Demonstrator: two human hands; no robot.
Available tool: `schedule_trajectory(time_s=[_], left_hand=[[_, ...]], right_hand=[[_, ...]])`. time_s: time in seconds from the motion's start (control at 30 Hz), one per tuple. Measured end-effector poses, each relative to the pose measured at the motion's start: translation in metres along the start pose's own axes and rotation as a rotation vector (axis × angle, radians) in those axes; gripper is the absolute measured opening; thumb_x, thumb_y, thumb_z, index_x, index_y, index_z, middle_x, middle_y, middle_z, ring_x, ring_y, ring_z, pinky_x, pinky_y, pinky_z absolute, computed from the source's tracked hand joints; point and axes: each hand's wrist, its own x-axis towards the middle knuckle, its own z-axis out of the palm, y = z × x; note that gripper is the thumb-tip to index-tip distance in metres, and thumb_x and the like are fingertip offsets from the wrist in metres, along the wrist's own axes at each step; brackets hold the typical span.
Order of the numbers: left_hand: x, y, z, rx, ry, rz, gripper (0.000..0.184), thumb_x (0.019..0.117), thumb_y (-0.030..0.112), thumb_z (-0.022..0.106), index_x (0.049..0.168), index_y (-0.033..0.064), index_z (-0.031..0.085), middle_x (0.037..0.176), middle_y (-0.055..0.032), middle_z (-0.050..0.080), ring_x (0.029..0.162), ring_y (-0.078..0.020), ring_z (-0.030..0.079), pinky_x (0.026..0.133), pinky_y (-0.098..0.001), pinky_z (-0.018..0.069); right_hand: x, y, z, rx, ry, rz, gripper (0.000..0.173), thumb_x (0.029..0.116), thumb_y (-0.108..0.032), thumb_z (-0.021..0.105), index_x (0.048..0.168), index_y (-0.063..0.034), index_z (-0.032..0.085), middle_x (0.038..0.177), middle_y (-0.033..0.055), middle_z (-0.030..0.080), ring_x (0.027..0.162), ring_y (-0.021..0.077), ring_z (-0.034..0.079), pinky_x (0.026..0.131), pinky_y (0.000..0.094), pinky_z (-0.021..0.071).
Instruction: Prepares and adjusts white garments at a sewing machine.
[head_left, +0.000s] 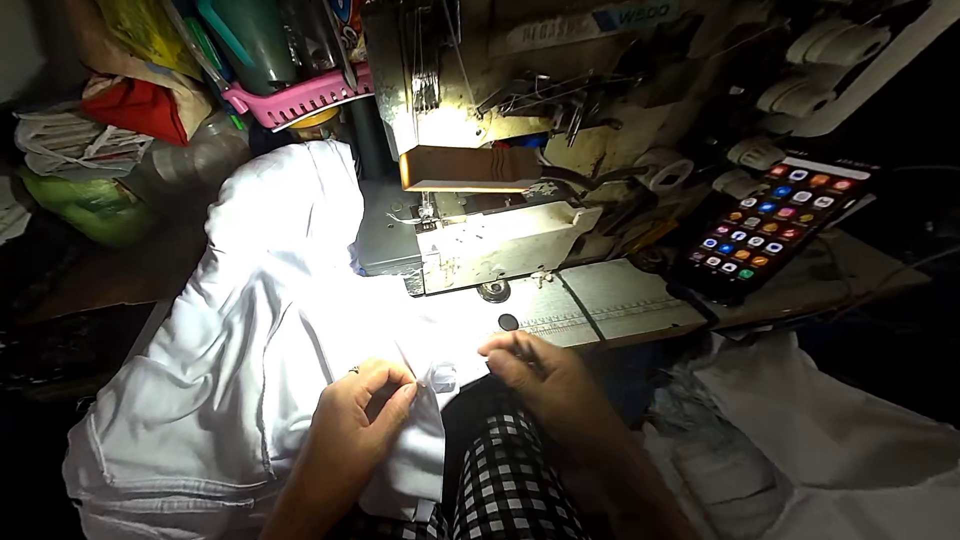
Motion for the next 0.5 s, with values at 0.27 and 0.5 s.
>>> schedule_trajectory(time_s=[0.27,0.5], left_hand=[[-0.006,-0.002,-0.009,-0.153,0.042,0.097,0.013,0.0965,0.018,0.059,0.091,0.0111,0.068,0.097,0.0030,0.070,0.088,-0.0005,0.066,0.075,-0.0160,0.0559],[-0.006,0.005,0.000,-0.237,0.033,-0.028,0.038,0.0837,0.040,0.081,0.100,0.0096,0.065,0.084,0.0090,0.067,0.075,0.0028,0.066,0.067,-0.0145,0.0569]], right_hand=[[0.000,-0.009,0.050,0.204,-0.098,-0.138,0.013,0.0973,-0.023,0.066,0.091,-0.0116,0.068,0.068,-0.0112,0.052,0.055,-0.0090,0.042,0.051,0.0079,0.0351],[-0.012,-0.011,0.065,0.255,-0.108,-0.236,0.012,0.0973,-0.015,0.064,0.097,-0.0047,0.070,0.082,-0.0054,0.065,0.067,-0.0105,0.052,0.061,0.0063,0.0442]])
